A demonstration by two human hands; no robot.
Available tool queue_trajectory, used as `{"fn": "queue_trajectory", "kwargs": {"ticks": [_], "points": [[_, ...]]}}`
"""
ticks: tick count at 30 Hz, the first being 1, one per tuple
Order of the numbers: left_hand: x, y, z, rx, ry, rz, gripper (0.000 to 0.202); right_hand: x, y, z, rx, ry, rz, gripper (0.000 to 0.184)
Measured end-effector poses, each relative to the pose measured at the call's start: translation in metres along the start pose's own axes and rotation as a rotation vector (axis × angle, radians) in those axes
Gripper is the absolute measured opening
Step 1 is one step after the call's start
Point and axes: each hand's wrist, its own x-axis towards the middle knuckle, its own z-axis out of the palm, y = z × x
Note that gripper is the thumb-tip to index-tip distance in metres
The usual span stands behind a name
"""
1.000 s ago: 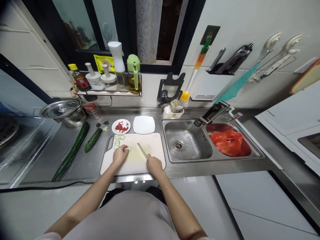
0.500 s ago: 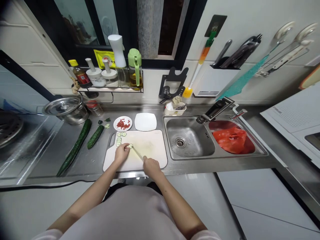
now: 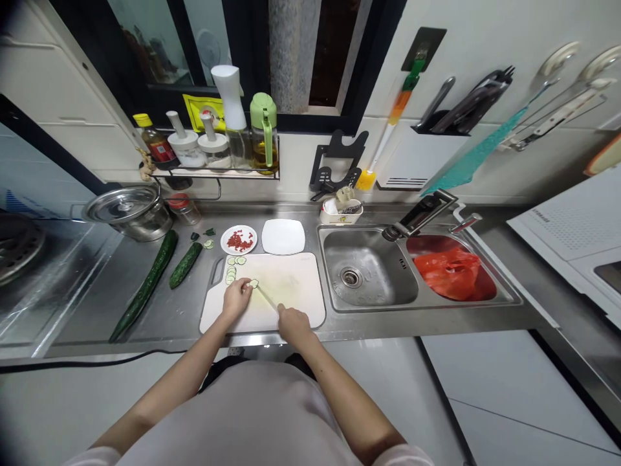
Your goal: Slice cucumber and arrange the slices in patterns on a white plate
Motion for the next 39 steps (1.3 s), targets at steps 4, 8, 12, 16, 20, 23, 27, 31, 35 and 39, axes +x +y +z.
{"fn": "queue_trajectory", "kwargs": {"ticks": [4, 8, 12, 16, 20, 23, 27, 31, 35, 39], "points": [[0.0, 0.0, 0.001, -0.001, 0.023, 0.009, 0.03, 0.0, -0.002, -0.005, -0.007, -0.031, -0.005, 0.027], [0.0, 0.0, 0.001, 0.005, 0.025, 0.006, 0.03, 0.002, -0.004, -0.004, -0.006, -0.051, -0.002, 0.029], [0.001, 0.002, -0.001, 0.029, 0.012, -0.004, 0.03, 0.005, -0.005, -0.002, -0.002, -0.047, -0.002, 0.03], [0.002, 0.004, -0.002, 0.045, 0.004, -0.016, 0.03, 0.006, -0.005, -0.004, 0.003, -0.054, -0.004, 0.029], [0.002, 0.004, -0.002, 0.048, 0.0, -0.009, 0.03, 0.006, -0.006, -0.008, 0.006, -0.06, -0.004, 0.029], [0.002, 0.004, -0.002, 0.053, 0.006, -0.007, 0.029, 0.007, -0.007, -0.01, 0.004, -0.064, -0.01, 0.029], [0.002, 0.004, -0.002, 0.06, 0.003, -0.007, 0.029, 0.011, -0.011, -0.012, -0.006, -0.057, -0.016, 0.031], [0.002, 0.005, -0.003, 0.061, -0.001, -0.003, 0.029, 0.016, -0.014, -0.013, -0.018, -0.045, -0.026, 0.033], [0.002, 0.005, -0.003, 0.064, 0.0, -0.012, 0.029, 0.019, -0.015, -0.014, -0.034, -0.035, -0.034, 0.034], [0.002, 0.005, -0.004, 0.056, 0.001, -0.011, 0.029, 0.021, -0.016, -0.015, -0.032, -0.045, -0.034, 0.035]]}}
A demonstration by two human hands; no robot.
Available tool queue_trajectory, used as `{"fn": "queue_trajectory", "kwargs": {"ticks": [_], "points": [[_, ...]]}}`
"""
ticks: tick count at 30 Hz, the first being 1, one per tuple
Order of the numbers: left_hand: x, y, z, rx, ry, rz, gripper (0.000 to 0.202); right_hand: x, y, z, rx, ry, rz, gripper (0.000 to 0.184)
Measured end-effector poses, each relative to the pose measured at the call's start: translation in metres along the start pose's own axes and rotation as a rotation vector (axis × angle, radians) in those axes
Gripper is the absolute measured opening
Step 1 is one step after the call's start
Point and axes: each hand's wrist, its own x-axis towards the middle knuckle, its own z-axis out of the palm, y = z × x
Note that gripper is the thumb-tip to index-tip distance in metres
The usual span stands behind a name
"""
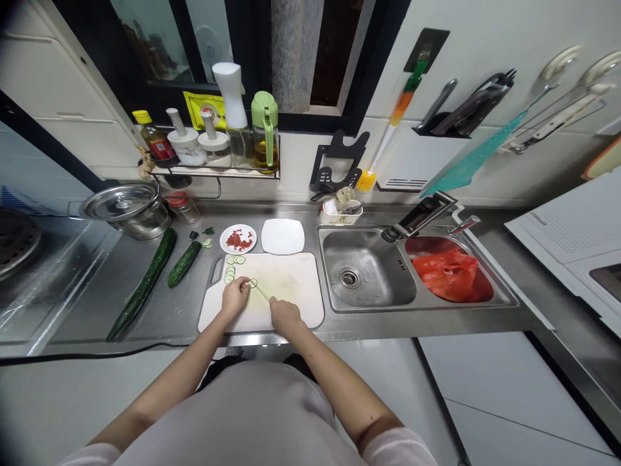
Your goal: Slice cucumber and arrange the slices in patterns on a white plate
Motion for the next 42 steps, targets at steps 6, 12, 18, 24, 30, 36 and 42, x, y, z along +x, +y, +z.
{"fn": "queue_trajectory", "kwargs": {"ticks": [6, 12, 18, 24, 30, 36, 42], "points": [[0.001, -0.001, 0.0, -0.017, -0.005, 0.007, 0.029, 0.002, 0.001, -0.004, -0.021, -0.003, -0.008, 0.037], [0.0, -0.004, 0.003, -0.005, 0.022, 0.018, 0.028, 0.005, 0.003, -0.01, -0.086, 0.005, -0.038, 0.034], [0.002, -0.006, 0.006, 0.005, 0.02, 0.013, 0.028, 0.008, 0.007, -0.016, -0.131, 0.038, -0.058, 0.035], [0.002, -0.005, 0.005, 0.002, 0.018, 0.019, 0.028, 0.009, 0.012, -0.029, -0.209, 0.04, -0.094, 0.034], [0.001, -0.004, 0.004, -0.017, 0.029, 0.022, 0.029, 0.013, 0.017, -0.038, -0.247, 0.028, -0.113, 0.036], [0.001, -0.005, 0.004, -0.033, 0.029, 0.032, 0.028, 0.017, 0.019, -0.045, -0.278, 0.017, -0.126, 0.036], [0.002, -0.005, 0.005, -0.029, 0.017, 0.019, 0.029, 0.012, 0.026, -0.042, -0.245, 0.038, -0.114, 0.036]]}}
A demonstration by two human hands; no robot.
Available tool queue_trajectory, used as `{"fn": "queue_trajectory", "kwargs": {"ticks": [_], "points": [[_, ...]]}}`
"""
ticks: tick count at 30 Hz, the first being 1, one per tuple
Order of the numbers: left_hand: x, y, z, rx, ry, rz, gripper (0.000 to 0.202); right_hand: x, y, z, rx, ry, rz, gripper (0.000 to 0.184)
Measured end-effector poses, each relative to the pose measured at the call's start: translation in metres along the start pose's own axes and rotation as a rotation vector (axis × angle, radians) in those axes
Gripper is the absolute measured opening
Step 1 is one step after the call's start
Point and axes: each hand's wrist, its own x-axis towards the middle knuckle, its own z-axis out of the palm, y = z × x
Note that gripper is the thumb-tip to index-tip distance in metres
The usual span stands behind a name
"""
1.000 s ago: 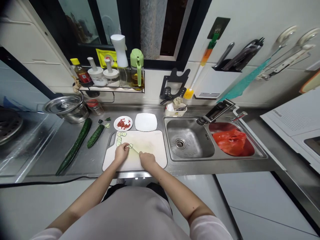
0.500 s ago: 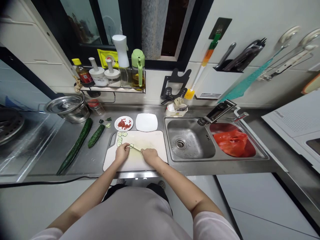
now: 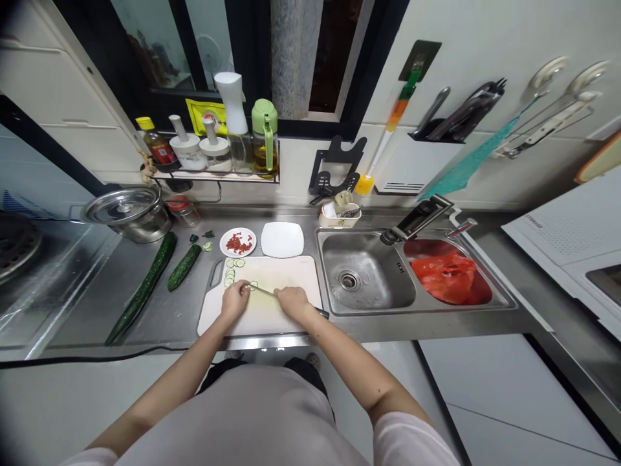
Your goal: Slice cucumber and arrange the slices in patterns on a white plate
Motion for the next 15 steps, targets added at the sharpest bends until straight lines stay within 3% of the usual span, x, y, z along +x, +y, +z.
{"fn": "queue_trajectory", "kwargs": {"ticks": [4, 8, 15], "points": [[-0.001, 0.001, 0.001, 0.009, 0.0, 0.003, 0.029, -0.013, 0.004, 0.016, 0.151, 0.037, 0.058, 0.028], [-0.003, 0.003, 0.001, 0.01, 0.01, 0.002, 0.029, -0.023, 0.003, 0.034, 0.329, 0.054, 0.254, 0.026], [-0.003, 0.009, -0.002, 0.055, -0.017, 0.006, 0.037, -0.02, -0.004, 0.044, 0.385, 0.051, 0.397, 0.026]]}}
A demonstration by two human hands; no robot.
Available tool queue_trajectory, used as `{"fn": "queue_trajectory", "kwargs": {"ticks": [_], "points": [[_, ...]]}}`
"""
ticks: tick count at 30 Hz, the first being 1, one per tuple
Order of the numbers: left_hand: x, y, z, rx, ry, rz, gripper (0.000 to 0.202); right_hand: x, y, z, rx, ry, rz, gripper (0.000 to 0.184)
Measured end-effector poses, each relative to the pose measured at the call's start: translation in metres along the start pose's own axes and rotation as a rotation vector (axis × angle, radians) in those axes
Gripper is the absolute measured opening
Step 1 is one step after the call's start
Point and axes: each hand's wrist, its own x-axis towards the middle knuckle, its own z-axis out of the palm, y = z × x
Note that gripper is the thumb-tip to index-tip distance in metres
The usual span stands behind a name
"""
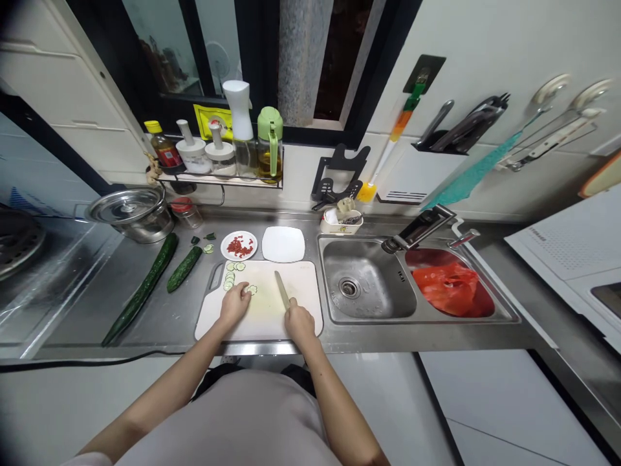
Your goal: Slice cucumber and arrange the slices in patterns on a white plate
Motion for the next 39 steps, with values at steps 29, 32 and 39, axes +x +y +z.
{"fn": "queue_trajectory", "kwargs": {"ticks": [29, 32, 39], "points": [[-0.029, 0.0, -0.013, -0.286, 0.0, -0.184, 0.008, 0.013, -0.004, 0.012, 0.008, 0.01, -0.007, 0.03], [-0.022, -0.02, -0.024, -0.292, 0.091, -0.274, 0.014, 0.014, -0.004, 0.012, 0.005, 0.011, -0.008, 0.029], [0.0, -0.046, -0.035, -0.234, 0.202, -0.378, 0.016, 0.014, -0.005, 0.011, 0.006, 0.022, -0.018, 0.026]]}}
